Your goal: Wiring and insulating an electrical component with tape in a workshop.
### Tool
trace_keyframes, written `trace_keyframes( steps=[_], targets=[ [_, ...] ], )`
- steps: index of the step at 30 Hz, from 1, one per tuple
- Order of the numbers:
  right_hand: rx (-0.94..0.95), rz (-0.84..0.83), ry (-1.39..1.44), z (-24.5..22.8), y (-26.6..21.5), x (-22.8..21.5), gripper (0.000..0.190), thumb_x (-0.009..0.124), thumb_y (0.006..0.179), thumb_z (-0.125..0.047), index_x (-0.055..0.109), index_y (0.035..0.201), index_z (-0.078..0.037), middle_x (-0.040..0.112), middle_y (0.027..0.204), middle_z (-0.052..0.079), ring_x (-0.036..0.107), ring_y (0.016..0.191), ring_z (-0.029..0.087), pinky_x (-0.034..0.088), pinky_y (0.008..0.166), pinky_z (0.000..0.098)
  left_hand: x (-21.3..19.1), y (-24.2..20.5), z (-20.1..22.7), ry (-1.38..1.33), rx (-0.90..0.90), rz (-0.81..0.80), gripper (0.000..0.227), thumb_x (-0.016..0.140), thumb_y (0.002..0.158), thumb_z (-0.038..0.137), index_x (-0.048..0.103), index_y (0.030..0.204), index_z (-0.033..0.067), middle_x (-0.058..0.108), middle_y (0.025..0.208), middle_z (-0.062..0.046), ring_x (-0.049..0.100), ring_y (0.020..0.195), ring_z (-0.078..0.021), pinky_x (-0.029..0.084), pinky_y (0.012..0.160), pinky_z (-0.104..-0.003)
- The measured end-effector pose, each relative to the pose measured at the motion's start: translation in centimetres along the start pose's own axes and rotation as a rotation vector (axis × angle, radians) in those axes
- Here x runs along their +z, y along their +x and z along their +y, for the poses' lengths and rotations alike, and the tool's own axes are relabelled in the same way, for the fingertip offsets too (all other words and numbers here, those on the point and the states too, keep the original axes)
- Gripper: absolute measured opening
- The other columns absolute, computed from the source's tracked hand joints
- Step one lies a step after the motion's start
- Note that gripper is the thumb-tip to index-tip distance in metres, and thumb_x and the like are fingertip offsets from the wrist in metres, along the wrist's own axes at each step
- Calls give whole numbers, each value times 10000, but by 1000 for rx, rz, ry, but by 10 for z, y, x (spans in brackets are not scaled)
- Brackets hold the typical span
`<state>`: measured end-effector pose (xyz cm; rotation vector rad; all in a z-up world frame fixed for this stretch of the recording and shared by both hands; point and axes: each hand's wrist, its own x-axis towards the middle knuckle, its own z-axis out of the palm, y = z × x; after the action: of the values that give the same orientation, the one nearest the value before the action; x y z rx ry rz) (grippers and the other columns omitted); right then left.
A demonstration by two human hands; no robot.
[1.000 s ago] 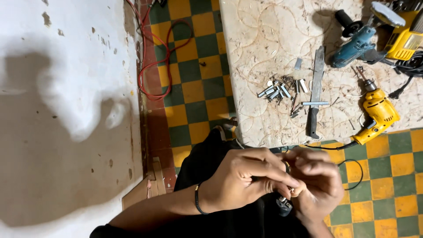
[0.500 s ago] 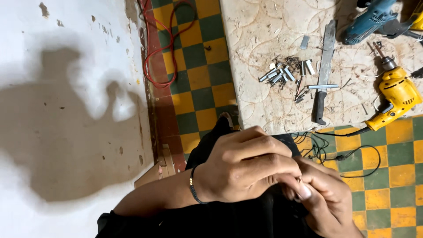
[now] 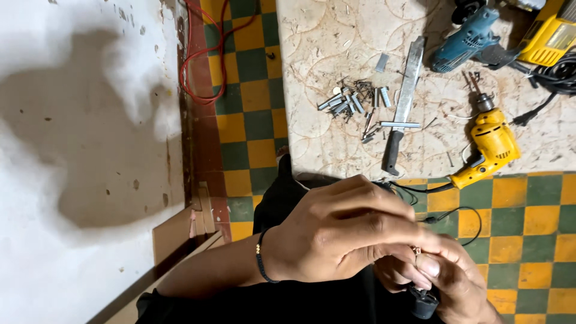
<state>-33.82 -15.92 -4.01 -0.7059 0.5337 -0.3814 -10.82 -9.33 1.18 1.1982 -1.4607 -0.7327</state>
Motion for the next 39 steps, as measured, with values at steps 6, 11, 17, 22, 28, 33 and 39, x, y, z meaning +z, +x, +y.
trace_keyframes(
  steps=[6,11,17,22,28,33,39],
  targets=[
    [26,-32,-198,-28,-5,-33,325,560,947,-231,653,860,67,609,708,115,523,658,219,455,592,365,21,20,8,20,-52,46,133,774,927,59,695,1029,87,679,1052,-26,666,953,-196,533,954,-356],
    [100,-45,-245,-46,-2,-55,337,607,904,-232,702,860,88,654,707,151,555,643,223,426,580,362,39,28,6,59,-41,102,135,803,903,74,714,1004,82,679,1012,-31,663,948,-190,527,944,-354],
    [118,-200,-489,-68,11,-59,434,535,929,-362,682,719,-11,702,650,108,596,620,211,456,569,348,48,42,4,12,-91,103,97,789,908,110,727,983,107,656,980,-23,630,910,-189,543,897,-333],
    [44,-348,-534,-79,27,-54,337,515,929,-270,628,677,-78,723,660,57,627,596,189,487,573,323,38,59,1,-44,-124,-37,94,770,893,149,695,938,116,643,947,5,641,896,-154,476,995,-344],
    [62,-337,-543,-68,28,-77,294,606,913,-260,764,806,-37,738,703,65,616,663,187,468,612,335,30,70,-5,-91,-176,-109,106,811,851,138,709,877,126,643,929,13,615,877,-161,478,944,-334],
    [25,-429,-435,-79,50,-61,270,621,892,-241,714,725,-51,658,568,21,537,490,172,404,491,318,34,71,-13,-101,-141,-69,104,812,876,112,709,888,123,645,930,24,618,876,-160,512,921,-332],
    [58,-482,-354,-86,61,-54,308,619,906,-257,640,659,-74,589,532,2,463,434,160,360,451,311,34,72,-17,-96,-137,-63,128,832,875,85,714,915,117,647,947,19,623,903,-166,515,943,-335]
  ],
)
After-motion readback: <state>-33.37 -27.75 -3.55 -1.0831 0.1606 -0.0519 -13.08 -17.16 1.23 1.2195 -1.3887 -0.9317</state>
